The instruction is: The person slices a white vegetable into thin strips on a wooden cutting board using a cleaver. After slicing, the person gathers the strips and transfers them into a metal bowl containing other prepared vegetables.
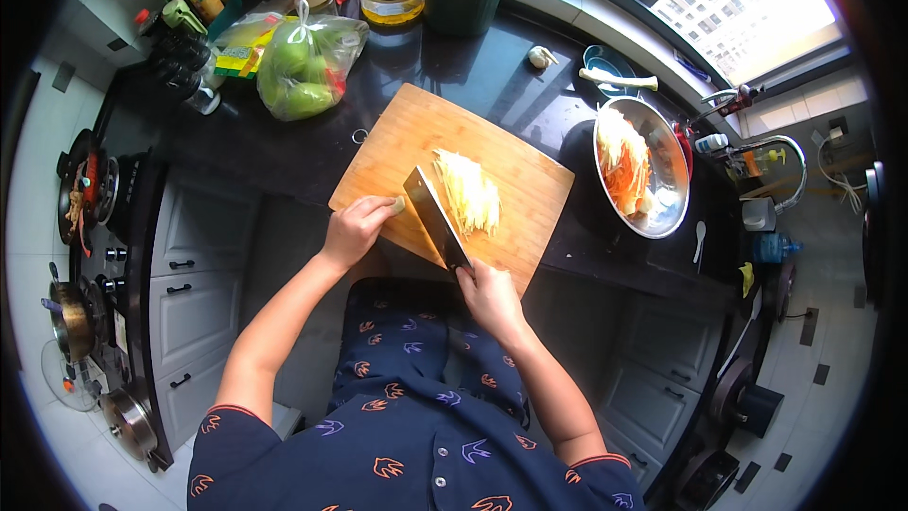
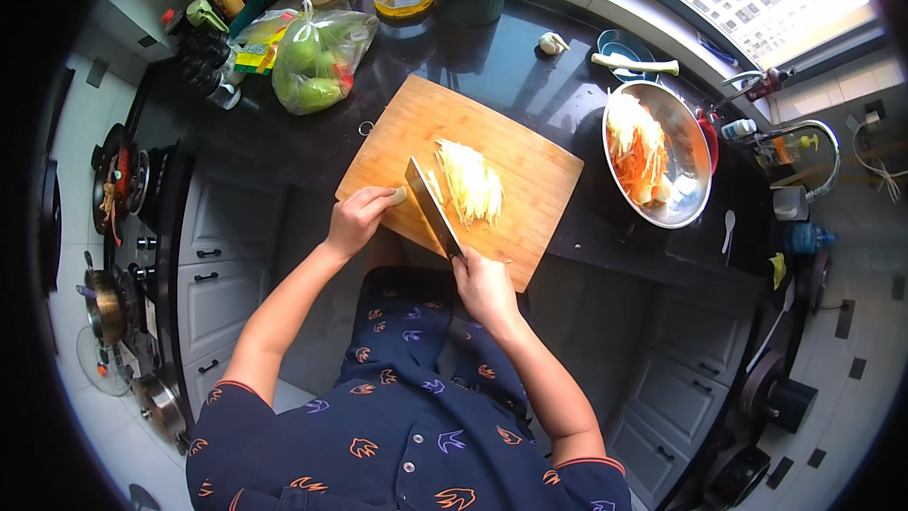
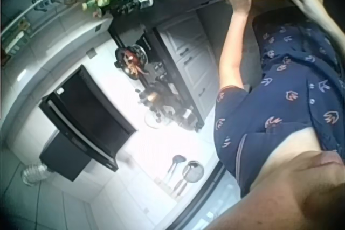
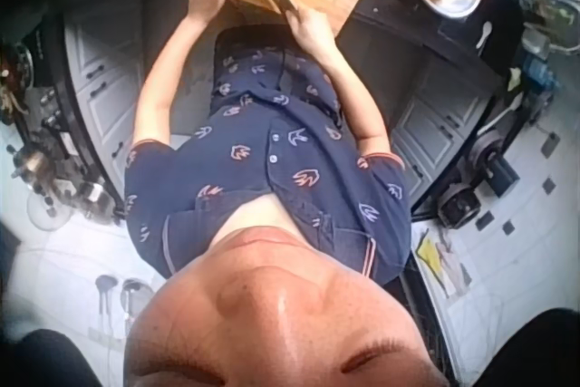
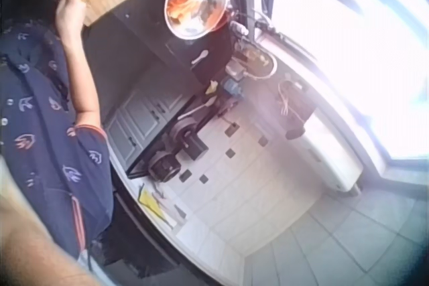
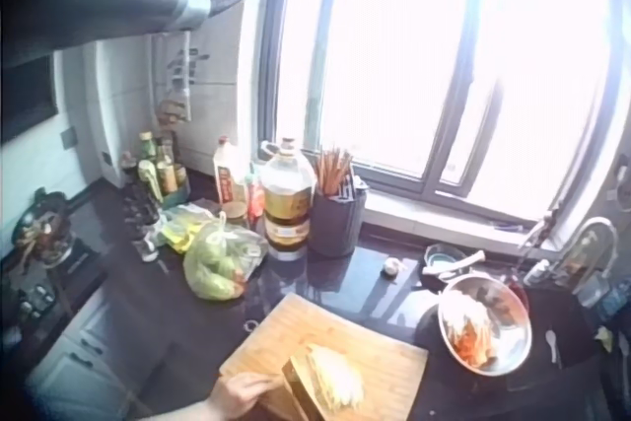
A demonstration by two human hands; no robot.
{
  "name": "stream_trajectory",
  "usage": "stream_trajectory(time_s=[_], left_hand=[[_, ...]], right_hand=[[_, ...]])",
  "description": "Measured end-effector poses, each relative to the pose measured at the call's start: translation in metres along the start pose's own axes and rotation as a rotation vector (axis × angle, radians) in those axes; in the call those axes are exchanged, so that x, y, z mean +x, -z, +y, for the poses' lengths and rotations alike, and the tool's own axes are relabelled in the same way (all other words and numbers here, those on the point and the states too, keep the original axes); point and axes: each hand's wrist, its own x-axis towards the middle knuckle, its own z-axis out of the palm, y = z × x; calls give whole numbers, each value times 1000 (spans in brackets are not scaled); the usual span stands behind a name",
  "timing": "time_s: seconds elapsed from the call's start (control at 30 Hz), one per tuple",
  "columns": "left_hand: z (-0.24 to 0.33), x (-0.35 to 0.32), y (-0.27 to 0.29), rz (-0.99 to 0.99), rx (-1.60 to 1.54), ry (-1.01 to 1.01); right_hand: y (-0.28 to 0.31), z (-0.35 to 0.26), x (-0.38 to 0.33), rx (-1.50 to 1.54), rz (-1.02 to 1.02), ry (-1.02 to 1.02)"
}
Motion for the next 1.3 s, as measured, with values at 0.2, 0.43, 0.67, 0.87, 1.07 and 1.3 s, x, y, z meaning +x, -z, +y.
stream_trajectory(time_s=[0.2, 0.43, 0.67, 0.87, 1.07, 1.3], left_hand=[[-7, 5, 11, -143, -100, 114], [12, 7, -13, -118, -92, 200], [23, 7, -21, -74, -53, 101], [-3, 19, -24, -209, -102, -206], [7, 13, -37, -210, 41, -147], [-14, 33, -22, -287, -159, -201]], right_hand=[[2, 10, 6, 43, 56, 15], [10, 8, 9, -19, 83, -35], [10, 0, 0, -40, 76, 38], [7, -3, 0, -82, 71, 54], [12, -4, 0, -92, 69, 30], [17, -3, -4, -107, 64, 17]])
